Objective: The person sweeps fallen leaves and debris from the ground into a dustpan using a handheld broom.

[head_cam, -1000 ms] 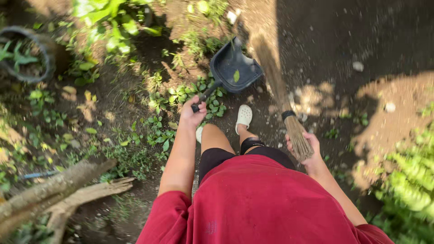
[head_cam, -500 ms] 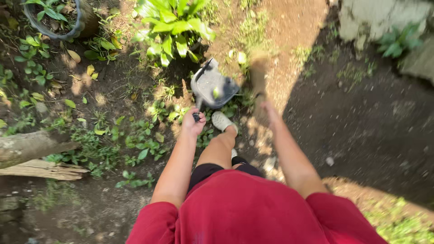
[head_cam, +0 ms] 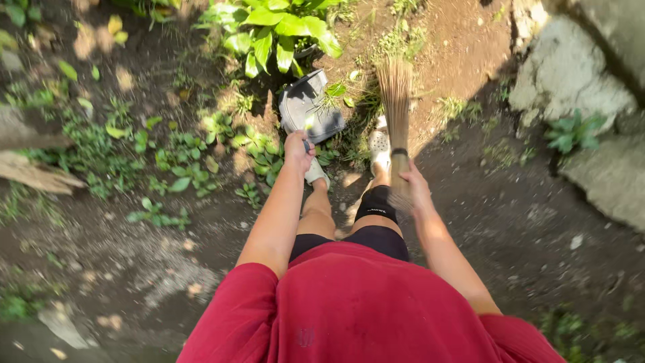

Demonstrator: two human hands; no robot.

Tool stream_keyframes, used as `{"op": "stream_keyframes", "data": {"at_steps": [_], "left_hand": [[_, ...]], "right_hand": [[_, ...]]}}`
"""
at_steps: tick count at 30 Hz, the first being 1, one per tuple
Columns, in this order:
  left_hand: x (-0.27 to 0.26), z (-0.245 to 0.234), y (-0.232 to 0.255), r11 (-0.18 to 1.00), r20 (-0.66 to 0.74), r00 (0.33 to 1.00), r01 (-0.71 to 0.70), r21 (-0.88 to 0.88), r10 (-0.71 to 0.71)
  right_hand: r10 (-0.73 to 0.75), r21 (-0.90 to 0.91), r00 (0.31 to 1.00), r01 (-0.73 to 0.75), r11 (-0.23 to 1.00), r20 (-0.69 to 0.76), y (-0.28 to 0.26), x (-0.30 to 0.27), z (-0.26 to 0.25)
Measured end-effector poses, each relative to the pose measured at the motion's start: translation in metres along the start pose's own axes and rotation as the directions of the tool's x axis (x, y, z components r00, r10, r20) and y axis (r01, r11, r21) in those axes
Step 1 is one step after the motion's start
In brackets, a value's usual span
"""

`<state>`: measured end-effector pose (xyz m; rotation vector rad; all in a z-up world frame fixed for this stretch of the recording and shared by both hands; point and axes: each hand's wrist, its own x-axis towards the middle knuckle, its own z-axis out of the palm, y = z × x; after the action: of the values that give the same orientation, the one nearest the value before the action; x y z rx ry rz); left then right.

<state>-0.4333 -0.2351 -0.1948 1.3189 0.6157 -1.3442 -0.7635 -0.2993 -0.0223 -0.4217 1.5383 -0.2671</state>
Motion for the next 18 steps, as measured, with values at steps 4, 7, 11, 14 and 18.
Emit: {"op": "stream_keyframes", "data": {"at_steps": [4,7,11,14,18], "left_hand": [[0.003,0.008,-0.013,0.995,-0.033,0.996,-0.081,-0.050,0.080],[-0.010,0.005,-0.022,0.996,-0.124,0.991,-0.060,-0.060,0.053],[-0.044,0.000,-0.023,0.986,-0.134,0.986,-0.113,-0.120,0.097],[-0.075,-0.015,-0.032,0.975,-0.178,0.980,-0.122,-0.187,0.089],[-0.071,-0.036,-0.060,0.953,-0.222,0.964,-0.198,-0.230,0.147]], "right_hand": [[0.232,-0.234,0.934,-0.170,0.957,0.271,-0.010,0.055,0.014],[0.316,-0.284,0.892,-0.227,0.932,0.323,-0.037,0.033,-0.030],[0.330,-0.348,0.895,-0.219,0.911,0.301,-0.098,-0.008,-0.096],[0.336,-0.367,0.910,-0.234,0.900,0.245,-0.119,0.018,-0.106],[0.340,-0.623,0.940,-0.251,0.741,0.025,-0.076,0.077,-0.058]]}}
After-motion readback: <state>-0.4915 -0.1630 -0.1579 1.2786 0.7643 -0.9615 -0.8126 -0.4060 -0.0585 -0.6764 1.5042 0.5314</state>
